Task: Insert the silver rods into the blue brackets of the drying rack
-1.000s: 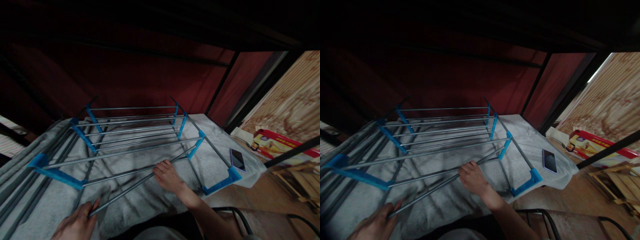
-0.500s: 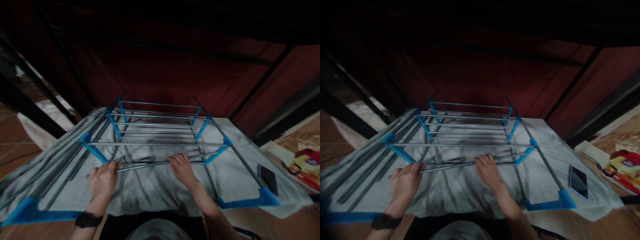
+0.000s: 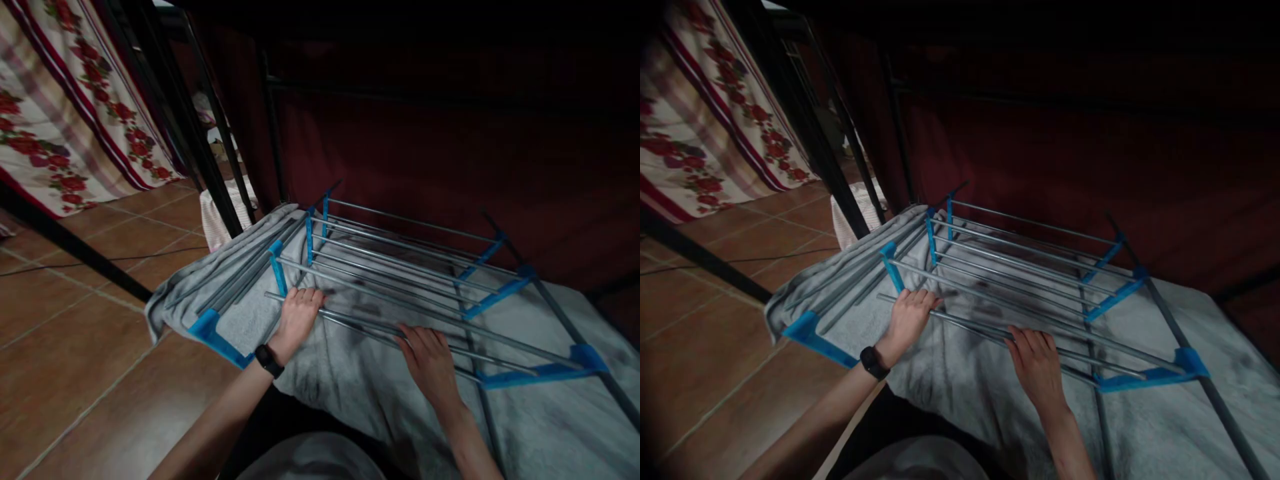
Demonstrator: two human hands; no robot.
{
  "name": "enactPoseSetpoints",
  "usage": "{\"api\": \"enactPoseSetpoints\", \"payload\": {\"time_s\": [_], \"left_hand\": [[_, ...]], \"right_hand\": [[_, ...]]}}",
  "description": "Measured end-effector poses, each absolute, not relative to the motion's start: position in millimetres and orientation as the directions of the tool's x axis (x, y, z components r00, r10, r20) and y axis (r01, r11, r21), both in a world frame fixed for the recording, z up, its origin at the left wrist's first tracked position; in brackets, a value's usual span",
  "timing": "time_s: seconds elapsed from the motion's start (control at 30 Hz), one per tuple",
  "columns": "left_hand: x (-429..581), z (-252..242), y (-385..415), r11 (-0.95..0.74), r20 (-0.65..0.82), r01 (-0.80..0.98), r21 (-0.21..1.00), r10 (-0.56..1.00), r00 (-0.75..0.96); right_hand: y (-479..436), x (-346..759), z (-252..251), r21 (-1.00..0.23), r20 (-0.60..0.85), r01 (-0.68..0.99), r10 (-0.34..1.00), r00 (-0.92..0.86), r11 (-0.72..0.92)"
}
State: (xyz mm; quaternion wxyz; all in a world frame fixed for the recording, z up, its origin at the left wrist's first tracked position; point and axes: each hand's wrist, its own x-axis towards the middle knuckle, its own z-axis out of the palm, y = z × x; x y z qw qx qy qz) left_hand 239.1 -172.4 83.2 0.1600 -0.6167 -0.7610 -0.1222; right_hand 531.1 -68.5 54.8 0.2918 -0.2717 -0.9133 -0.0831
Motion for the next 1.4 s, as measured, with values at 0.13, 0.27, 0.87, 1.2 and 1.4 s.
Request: {"api": "enactPoseSetpoints", "payload": {"time_s": [0.13,0.27,0.87,1.2,1.4], "left_hand": [[235.4,84.0,-169.9,0.173,0.400,0.985,-0.012,0.903,-0.154],[233.3,84.5,-167.0,0.155,0.411,0.988,-0.011,0.902,-0.137],[189.7,50.5,-200.6,0.150,0.282,0.346,0.926,0.332,-0.900],[200.0,86.1,-187.4,-0.215,-0.178,-0.337,0.917,0.533,-0.827],[209.2,84.2,-180.7,-0.271,-0.031,-0.184,0.945,0.485,-0.874]], "right_hand": [[-64.0,530.2,52.3,0.012,0.586,0.547,0.437,-0.683,0.837],[-60.1,529.3,52.6,0.046,0.581,0.539,0.416,-0.699,0.841],[-62.0,522.0,54.3,0.017,0.490,0.589,0.507,-0.709,0.808],[-57.9,519.1,62.1,-0.030,0.442,0.620,0.567,-0.695,0.784],[-60.7,515.3,69.6,-0.033,0.425,0.620,0.572,-0.701,0.784]]}}
